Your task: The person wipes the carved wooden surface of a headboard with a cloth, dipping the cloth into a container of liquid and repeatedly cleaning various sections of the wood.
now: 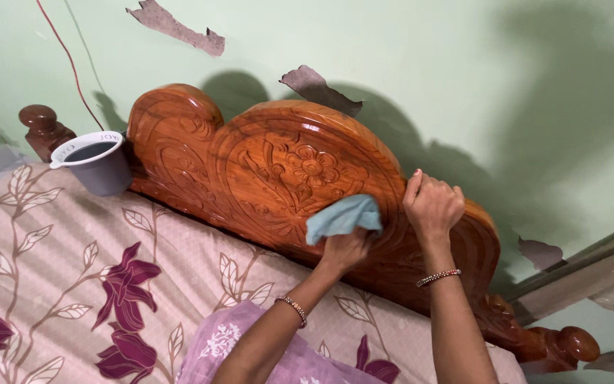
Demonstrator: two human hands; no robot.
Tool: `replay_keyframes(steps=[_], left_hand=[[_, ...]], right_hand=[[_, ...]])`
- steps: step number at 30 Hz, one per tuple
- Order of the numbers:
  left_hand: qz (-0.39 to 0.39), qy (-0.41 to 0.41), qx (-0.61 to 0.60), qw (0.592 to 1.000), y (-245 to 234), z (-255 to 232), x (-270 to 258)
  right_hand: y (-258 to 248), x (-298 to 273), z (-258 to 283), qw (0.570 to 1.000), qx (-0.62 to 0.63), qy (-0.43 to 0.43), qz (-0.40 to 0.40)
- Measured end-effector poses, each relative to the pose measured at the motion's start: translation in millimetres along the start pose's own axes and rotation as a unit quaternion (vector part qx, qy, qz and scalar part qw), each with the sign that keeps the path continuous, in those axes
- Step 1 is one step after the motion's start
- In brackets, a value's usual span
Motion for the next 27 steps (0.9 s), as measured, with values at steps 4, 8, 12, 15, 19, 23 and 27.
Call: replay_keyframes(steps=[4, 8, 12, 15, 19, 23, 27], left_hand=[[-0.017, 0.081, 0.01, 0.997, -3.7, -34.0, 29.6], [0.011, 0.085, -0.005, 0.996, 1.9, -31.7, 26.9], [-0.003, -0.024, -0.095, 0.995, -0.9, 6.9, -12.3], [-0.009, -0.049, -0.055, 0.997, 3.8, 33.7, -57.9], [0.014, -0.013, 0.123, 0.992, 11.4, 44.1, -80.2], [-0.017, -0.007, 0.129, 0.991, -2.5, 24.6, -54.8], [-0.005, -0.013, 0.07, 0.997, 0.6, -7.9, -10.9]], right_hand=[[-0.4, -0.5, 0.4, 1.0, 0.0, 0.0, 0.005], [-2.0, 1.3, 0.8, 1.0, -0.004, -0.005, -0.002], [-3.6, 1.3, 1.3, 1.0, 0.006, -0.005, -0.004], [-4.6, 2.2, 1.4, 1.0, 0.02, 0.002, -0.002], [-4.6, 2.3, -0.1, 1.0, 0.009, 0.001, 0.0], [1.2, 1.4, -3.9, 0.999, 0.018, 0.023, 0.043], [2.5, 0.0, -4.1, 0.999, 0.01, 0.019, 0.036]])
Point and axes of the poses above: each hand's wrist, its own x-axis towards the middle knuckle, its own y-axis out of the palm, z = x × y, the point moved 7 cm from there along x, towards the middle knuckle, and after that the axes turned 9 degrees about -z, right-handed, at the moved point
